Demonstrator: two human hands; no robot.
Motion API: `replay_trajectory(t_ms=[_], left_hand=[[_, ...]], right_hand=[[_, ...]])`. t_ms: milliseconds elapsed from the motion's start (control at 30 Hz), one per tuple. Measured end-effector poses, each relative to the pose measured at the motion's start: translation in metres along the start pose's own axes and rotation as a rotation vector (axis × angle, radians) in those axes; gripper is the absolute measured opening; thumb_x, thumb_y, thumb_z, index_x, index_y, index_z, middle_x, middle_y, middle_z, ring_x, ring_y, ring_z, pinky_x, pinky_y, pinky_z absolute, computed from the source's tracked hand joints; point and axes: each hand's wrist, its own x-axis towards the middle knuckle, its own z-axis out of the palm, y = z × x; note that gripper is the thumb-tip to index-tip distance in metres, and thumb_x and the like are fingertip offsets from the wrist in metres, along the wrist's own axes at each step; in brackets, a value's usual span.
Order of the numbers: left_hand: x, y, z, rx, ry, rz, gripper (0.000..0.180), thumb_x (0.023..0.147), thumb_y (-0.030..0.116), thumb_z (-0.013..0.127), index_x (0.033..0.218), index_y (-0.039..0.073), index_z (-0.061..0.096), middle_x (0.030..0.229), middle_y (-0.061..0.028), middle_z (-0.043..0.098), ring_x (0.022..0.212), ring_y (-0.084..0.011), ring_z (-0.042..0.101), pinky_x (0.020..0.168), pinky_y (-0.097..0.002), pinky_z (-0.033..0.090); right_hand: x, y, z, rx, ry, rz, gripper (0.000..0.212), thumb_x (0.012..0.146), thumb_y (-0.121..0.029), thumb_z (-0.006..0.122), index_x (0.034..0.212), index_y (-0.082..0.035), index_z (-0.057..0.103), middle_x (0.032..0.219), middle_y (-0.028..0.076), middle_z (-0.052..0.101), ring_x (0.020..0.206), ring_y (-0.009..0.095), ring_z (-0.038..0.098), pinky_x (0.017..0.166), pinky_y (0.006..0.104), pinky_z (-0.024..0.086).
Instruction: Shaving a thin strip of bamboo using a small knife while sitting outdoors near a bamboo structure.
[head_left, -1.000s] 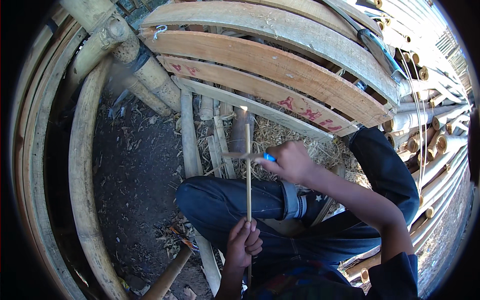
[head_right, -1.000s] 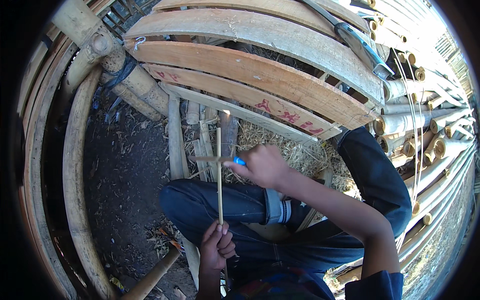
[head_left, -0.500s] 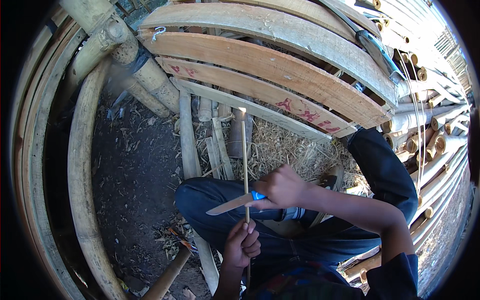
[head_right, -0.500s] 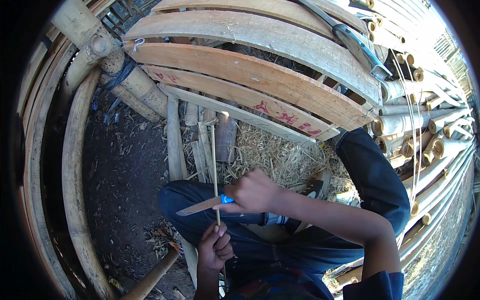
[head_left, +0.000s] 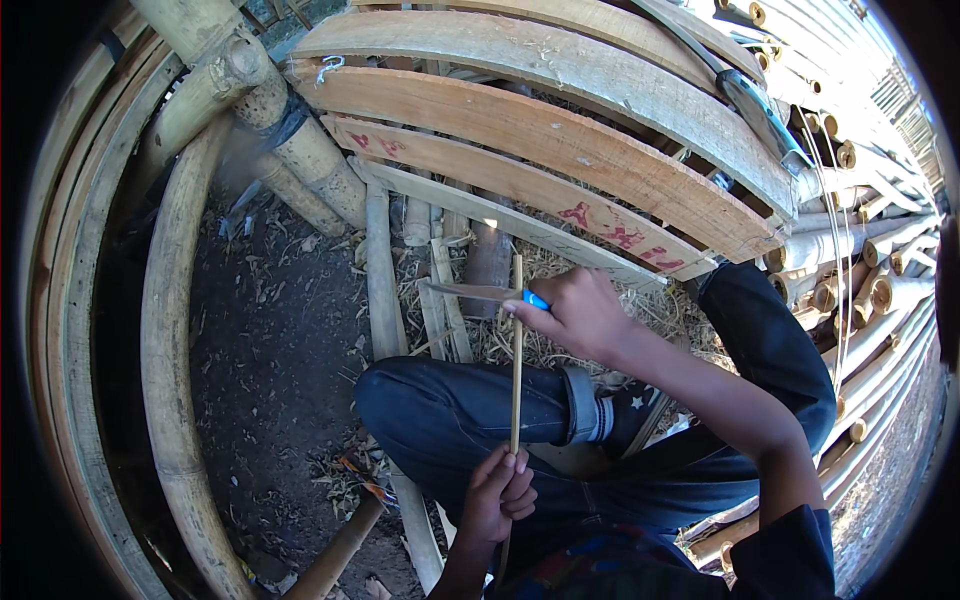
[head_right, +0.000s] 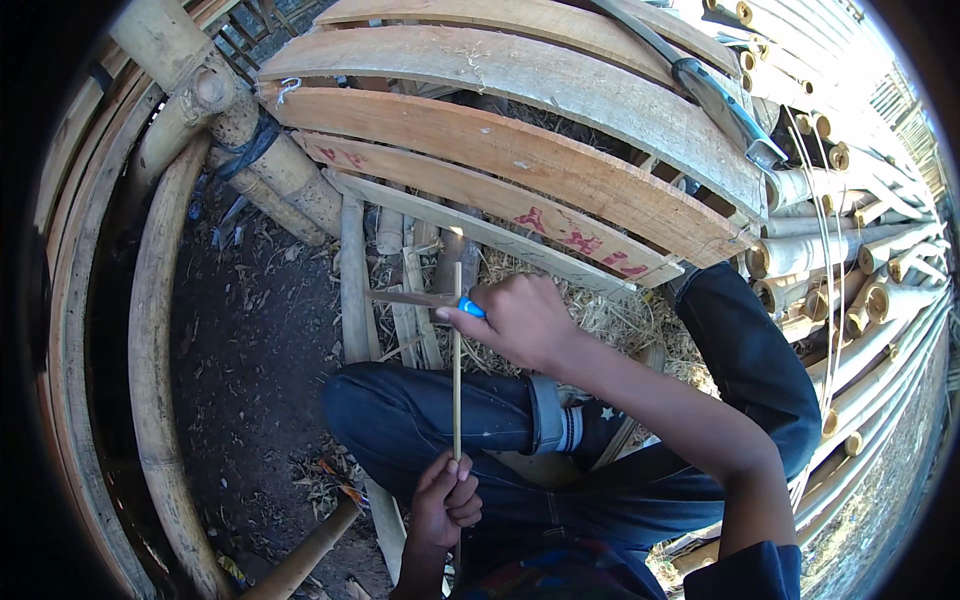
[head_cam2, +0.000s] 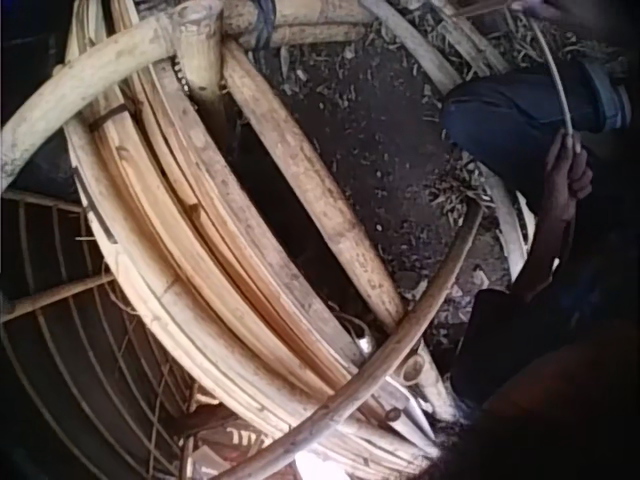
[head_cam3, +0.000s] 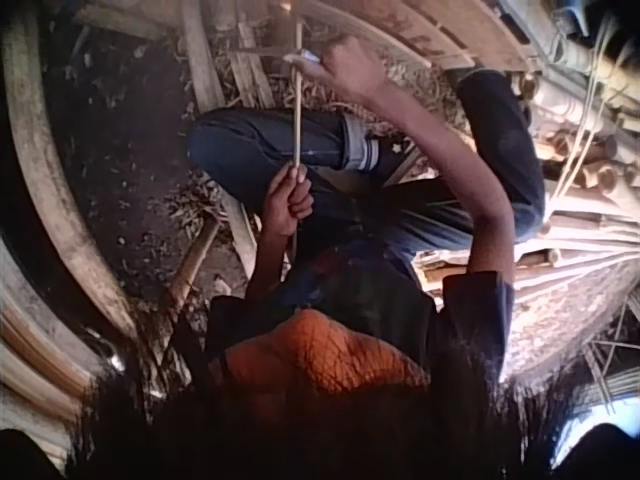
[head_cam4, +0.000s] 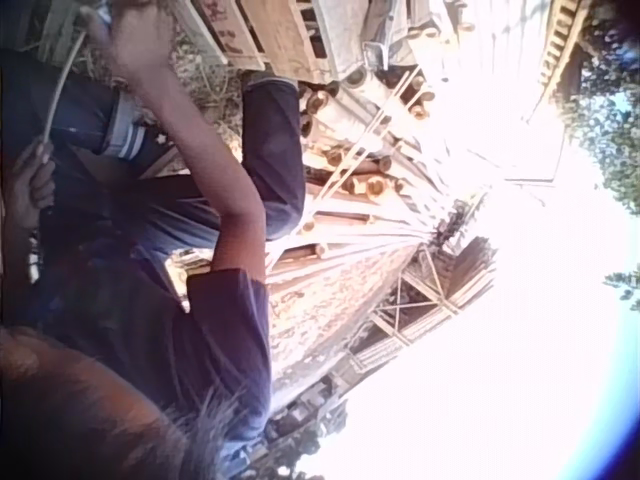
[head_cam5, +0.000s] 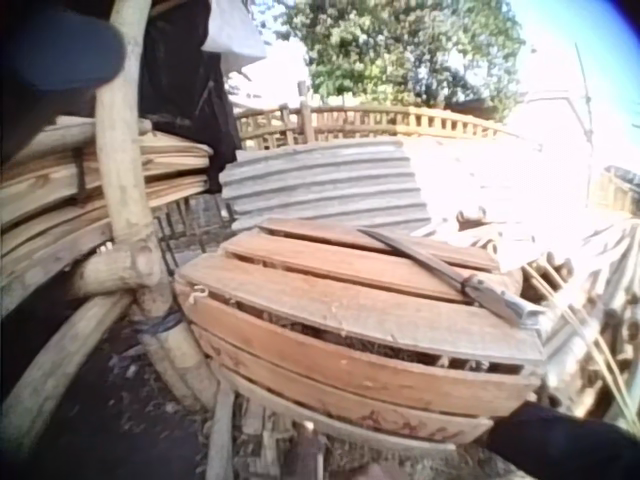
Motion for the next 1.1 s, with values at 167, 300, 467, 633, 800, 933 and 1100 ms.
replay_trajectory(t_ms=[167, 300, 467, 633, 800, 933, 1100], left_hand=[[0.0, 0.0, 0.011, 0.228, 0.149, 0.156, 0.02, 0.101, 0.025, 0.04, 0.091, 0.008, 0.043, 0.053, 0.0059, 0.024, 0.04, -0.002, 0.018, 0.036, -0.0202, 0.015], [-0.003, -0.007, 0.012, 0.325, 0.203, 0.173, 0.019, 0.101, 0.022, 0.039, 0.09, 0.008, 0.044, 0.054, 0.0059, 0.025, 0.041, -0.0016, 0.019, 0.037, -0.0199, 0.015], [-0.002, -0.006, 0.015, 0.414, 0.281, 0.232, 0.018, 0.1, 0.02, 0.04, 0.089, 0.006, 0.045, 0.056, 0.0057, 0.028, 0.042, -0.0014, 0.02, 0.037, -0.0197, 0.016], [0.0, -0.009, 0.017, 0.539, 0.34, 0.285, 0.018, 0.1, 0.018, 0.041, 0.089, 0.005, 0.045, 0.057, 0.0056, 0.029, 0.043, -0.0013, 0.022, 0.038, -0.0196, 0.018], [-0.006, -0.014, 0.015, 0.596, 0.33, 0.295, 0.017, 0.1, 0.016, 0.04, 0.088, 0.005, 0.045, 0.057, 0.0054, 0.029, 0.042, -0.0013, 0.022, 0.039, -0.0195, 0.019], [-0.008, -0.015, 0.013, 0.584, 0.323, 0.29, 0.016, 0.099, 0.015, 0.04, 0.089, 0.005, 0.045, 0.057, 0.0051, 0.029, 0.043, -0.0013, 0.023, 0.039, -0.0195, 0.019], [0.001, -0.005, 0.006, 0.576, 0.327, 0.308, 0.016, 0.099, 0.015, 0.04, 0.089, 0.004, 0.045, 0.056, 0.0048, 0.03, 0.045, -0.0015, 0.026, 0.04, -0.0195, 0.02]], right_hand=[[-0.02, -0.003, -0.009, -0.084, -0.119, -0.143, 0.054, 0.089, -0.051, 0.051, 0.063, -0.005, 0.058, 0.048, 0.013, 0.051, 0.047, 0.034, 0.055, 0.049, 0.0437, 0.044], [-0.006, 0.017, -0.009, -0.034, 0.07, 0.126, 0.059, 0.089, -0.058, 0.046, 0.063, -0.007, 0.06, 0.048, 0.012, 0.053, 0.047, 0.032, 0.058, 0.047, 0.0413, 0.047], [-0.024, -0.002, -0.004, -0.181, -0.071, -0.268, 0.06, 0.089, -0.058, 0.045, 0.061, -0.008, 0.061, 0.047, 0.012, 0.053, 0.047, 0.031, 0.059, 0.046, 0.0402, 0.047], [-0.007, 0.016, 0.002, -0.129, 0.109, 0.02, 0.058, 0.088, -0.058, 0.047, 0.061, -0.01, 0.062, 0.048, 0.011, 0.054, 0.044, 0.029, 0.058, 0.043, 0.0384, 0.046], [-0.003, 0.017, -0.008, -0.114, 0.066, -0.103, 0.057, 0.088, -0.056, 0.049, 0.062, -0.008, 0.063, 0.048, 0.012, 0.054, 0.045, 0.03, 0.058, 0.045, 0.0402, 0.046], [-0.007, 0.007, -0.013, -0.137, 0.063, -0.088, 0.058, 0.09, -0.055, 0.047, 0.062, -0.006, 0.061, 0.046, 0.012, 0.053, 0.044, 0.031, 0.057, 0.044, 0.0401, 0.046], [-0.005, -0.009, -0.024, 0.126, -0.089, 0.146, 0.062, 0.089, -0.058, 0.046, 0.069, -0.002, 0.062, 0.046, 0.012, 0.053, 0.05, 0.033, 0.06, 0.05, 0.0375, 0.048]])
